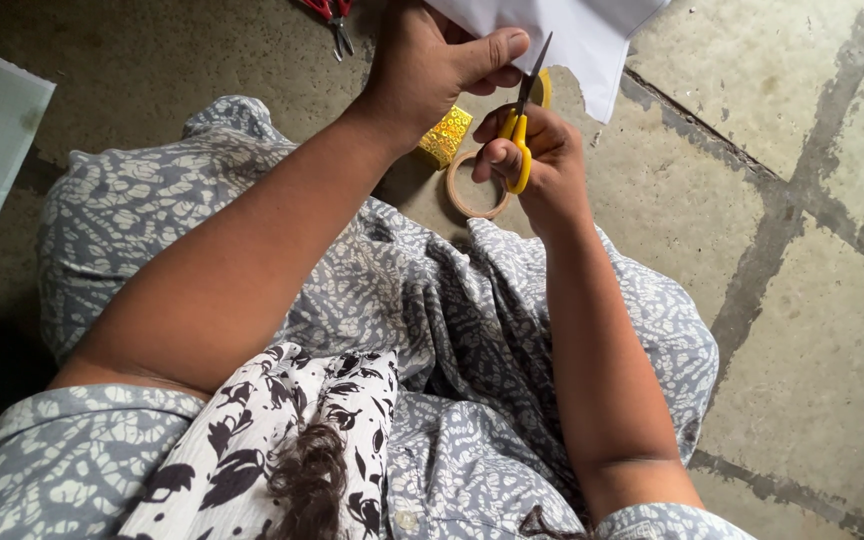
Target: The person cuts a sheet of white paper with yellow-handled scissors, folds the paper around a small gold-patterned box, and secures it with tape. The person then handles a pink ribbon, preparing to tie it around the box.
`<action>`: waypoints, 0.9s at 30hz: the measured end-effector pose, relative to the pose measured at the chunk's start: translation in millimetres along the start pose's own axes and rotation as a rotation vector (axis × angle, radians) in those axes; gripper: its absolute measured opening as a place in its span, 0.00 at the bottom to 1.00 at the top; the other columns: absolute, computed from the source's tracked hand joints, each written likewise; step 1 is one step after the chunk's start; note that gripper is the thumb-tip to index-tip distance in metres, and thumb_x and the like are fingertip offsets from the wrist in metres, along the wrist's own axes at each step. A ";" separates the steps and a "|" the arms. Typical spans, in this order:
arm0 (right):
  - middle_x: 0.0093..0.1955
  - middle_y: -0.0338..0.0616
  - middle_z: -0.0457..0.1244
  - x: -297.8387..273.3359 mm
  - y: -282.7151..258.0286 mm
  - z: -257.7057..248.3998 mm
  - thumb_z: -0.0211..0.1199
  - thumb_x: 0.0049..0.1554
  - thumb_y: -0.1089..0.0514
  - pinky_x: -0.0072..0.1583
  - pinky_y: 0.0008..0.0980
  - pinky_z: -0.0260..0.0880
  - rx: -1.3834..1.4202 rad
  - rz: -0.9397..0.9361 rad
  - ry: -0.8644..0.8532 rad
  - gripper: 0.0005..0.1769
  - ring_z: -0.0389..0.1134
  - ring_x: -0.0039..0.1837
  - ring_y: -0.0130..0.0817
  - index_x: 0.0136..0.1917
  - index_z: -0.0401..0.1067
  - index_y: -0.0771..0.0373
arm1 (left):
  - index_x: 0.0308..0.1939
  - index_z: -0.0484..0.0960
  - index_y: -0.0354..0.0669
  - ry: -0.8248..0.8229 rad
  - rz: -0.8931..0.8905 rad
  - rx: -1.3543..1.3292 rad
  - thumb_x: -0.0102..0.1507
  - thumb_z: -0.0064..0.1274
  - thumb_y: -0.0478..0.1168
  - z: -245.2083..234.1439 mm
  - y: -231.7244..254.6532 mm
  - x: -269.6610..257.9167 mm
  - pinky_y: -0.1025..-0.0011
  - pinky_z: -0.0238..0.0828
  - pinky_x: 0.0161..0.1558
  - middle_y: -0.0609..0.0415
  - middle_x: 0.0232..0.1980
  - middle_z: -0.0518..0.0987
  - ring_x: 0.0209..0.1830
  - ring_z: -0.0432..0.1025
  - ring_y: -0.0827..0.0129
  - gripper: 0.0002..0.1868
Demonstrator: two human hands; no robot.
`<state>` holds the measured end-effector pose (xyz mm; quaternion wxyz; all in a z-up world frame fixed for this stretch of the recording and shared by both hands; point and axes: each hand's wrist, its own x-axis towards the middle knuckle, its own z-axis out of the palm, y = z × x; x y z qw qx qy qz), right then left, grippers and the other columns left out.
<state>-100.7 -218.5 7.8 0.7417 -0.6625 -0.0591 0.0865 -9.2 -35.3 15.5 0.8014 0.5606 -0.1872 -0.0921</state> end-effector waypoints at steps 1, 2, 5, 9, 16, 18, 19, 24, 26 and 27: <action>0.41 0.39 0.69 0.0 -0.1 -0.8 0.73 0.61 0.48 0.43 0.20 0.64 -0.012 0.003 -0.003 0.21 0.71 0.42 0.24 0.54 0.74 0.68 | 0.46 0.84 0.35 -0.009 0.012 0.016 0.68 0.63 0.41 -0.8 -0.2 0.6 0.76 0.86 0.41 0.52 0.40 0.87 0.38 0.85 0.71 0.11; 0.41 0.39 0.69 0.1 -0.6 -1.7 0.73 0.61 0.48 0.43 0.20 0.65 -0.024 0.006 -0.006 0.21 0.71 0.42 0.24 0.54 0.74 0.68 | 0.46 0.84 0.35 -0.017 0.023 0.033 0.68 0.63 0.41 -1.6 -0.2 1.2 0.76 0.86 0.41 0.52 0.40 0.87 0.38 0.85 0.71 0.10; 0.41 0.39 0.68 0.1 -3.0 -4.8 0.74 0.60 0.48 0.43 0.22 0.68 -0.051 0.019 -0.027 0.20 0.71 0.41 0.24 0.52 0.74 0.68 | 0.45 0.83 0.37 -0.044 0.018 0.072 0.68 0.63 0.41 -5.5 0.7 3.5 0.76 0.86 0.40 0.53 0.40 0.87 0.38 0.85 0.72 0.10; 0.41 0.38 0.68 -1.2 -8.1 -10.1 0.75 0.58 0.49 0.43 0.23 0.70 -0.117 0.041 -0.069 0.20 0.71 0.40 0.25 0.49 0.75 0.69 | 0.44 0.82 0.38 -0.139 -0.014 0.167 0.69 0.63 0.42 -14.9 4.8 7.1 0.78 0.84 0.39 0.55 0.37 0.86 0.37 0.84 0.74 0.10; 0.41 0.38 0.69 -2.3 -14.9 -9.7 0.76 0.56 0.51 0.44 0.24 0.72 -0.192 0.123 -0.101 0.20 0.70 0.41 0.24 0.51 0.77 0.69 | 0.47 0.83 0.39 -0.169 -0.106 0.279 0.66 0.64 0.43 -21.5 9.6 8.1 0.76 0.85 0.43 0.55 0.40 0.86 0.39 0.84 0.75 0.12; 0.42 0.38 0.68 -5.8 -19.1 -10.3 0.75 0.55 0.51 0.45 0.25 0.75 -0.220 0.165 -0.103 0.19 0.71 0.42 0.24 0.51 0.77 0.68 | 0.49 0.82 0.37 -0.197 -0.130 0.220 0.65 0.64 0.42 -22.7 10.1 9.3 0.74 0.83 0.44 0.55 0.43 0.86 0.41 0.85 0.75 0.14; 0.42 0.38 0.69 -6.8 -21.4 -11.4 0.75 0.55 0.52 0.45 0.25 0.75 -0.209 0.195 -0.118 0.19 0.71 0.42 0.24 0.51 0.76 0.68 | 0.49 0.82 0.37 -0.206 -0.162 0.252 0.65 0.64 0.42 -23.4 10.1 9.0 0.75 0.84 0.43 0.54 0.42 0.87 0.40 0.84 0.75 0.14; 0.42 0.38 0.69 -8.9 -27.4 -18.8 0.75 0.55 0.53 0.45 0.25 0.74 -0.169 0.243 -0.161 0.18 0.71 0.41 0.24 0.51 0.76 0.68 | 0.49 0.83 0.37 -0.266 -0.227 0.199 0.66 0.62 0.42 -25.3 9.9 9.6 0.76 0.85 0.43 0.54 0.42 0.87 0.39 0.84 0.74 0.13; 0.41 0.39 0.69 -7.7 -26.5 -21.3 0.74 0.56 0.52 0.44 0.25 0.74 -0.167 0.200 -0.150 0.19 0.71 0.41 0.25 0.51 0.75 0.69 | 0.49 0.83 0.37 -0.270 -0.192 0.161 0.68 0.62 0.42 -26.0 11.6 8.5 0.75 0.84 0.43 0.53 0.42 0.87 0.39 0.84 0.73 0.12; 0.40 0.39 0.68 -6.9 -25.4 -21.9 0.74 0.57 0.52 0.44 0.25 0.74 -0.167 0.178 -0.145 0.19 0.70 0.41 0.25 0.52 0.75 0.69 | 0.49 0.83 0.37 -0.272 -0.175 0.142 0.69 0.61 0.42 -25.7 12.8 8.0 0.75 0.83 0.43 0.52 0.42 0.87 0.39 0.83 0.72 0.12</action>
